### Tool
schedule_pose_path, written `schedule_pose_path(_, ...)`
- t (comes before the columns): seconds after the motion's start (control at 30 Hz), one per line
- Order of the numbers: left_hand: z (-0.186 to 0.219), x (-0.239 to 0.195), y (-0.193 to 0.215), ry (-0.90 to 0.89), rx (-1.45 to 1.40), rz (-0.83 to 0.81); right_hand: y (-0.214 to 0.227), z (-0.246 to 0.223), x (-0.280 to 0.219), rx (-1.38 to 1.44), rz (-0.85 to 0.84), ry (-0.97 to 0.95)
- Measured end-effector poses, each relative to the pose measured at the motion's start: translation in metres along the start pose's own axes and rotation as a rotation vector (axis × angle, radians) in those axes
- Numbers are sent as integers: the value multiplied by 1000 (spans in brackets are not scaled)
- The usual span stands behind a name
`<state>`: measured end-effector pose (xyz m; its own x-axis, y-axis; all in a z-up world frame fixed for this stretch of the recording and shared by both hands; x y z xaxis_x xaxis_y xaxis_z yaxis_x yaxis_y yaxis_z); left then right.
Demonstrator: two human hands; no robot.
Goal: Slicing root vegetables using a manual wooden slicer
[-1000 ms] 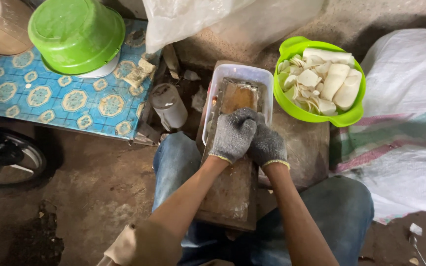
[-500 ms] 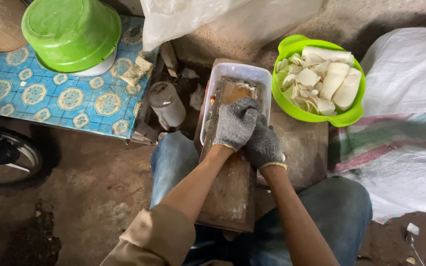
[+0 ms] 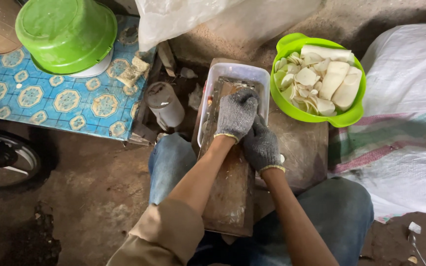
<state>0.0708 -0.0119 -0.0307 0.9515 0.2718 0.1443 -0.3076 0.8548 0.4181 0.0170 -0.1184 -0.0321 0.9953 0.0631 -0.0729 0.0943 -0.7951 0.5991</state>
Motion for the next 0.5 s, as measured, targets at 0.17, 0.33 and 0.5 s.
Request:
schedule_pose_path(0.17,-8,20,-10,106,-20,35,0,2,2,48,32,53)
schedule_pose_path(0.33,-17,29,-18,98,-16,39,-1,3,4,67,20,45)
schedule_pose_path(0.5,-18,37,-20,89,-3,30,1,-3,7,43,20,16)
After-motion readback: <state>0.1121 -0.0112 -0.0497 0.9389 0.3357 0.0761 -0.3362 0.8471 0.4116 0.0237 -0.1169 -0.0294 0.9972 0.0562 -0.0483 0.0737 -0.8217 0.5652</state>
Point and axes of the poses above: each hand's wrist, its own x-axis towards the middle knuckle, its own y-axis out of the back of the hand, z = x × y, the point moved 2 cm from there along x, towards the middle knuckle, and after that the axes turned 2 degrees about x, right-handed, at the moved point
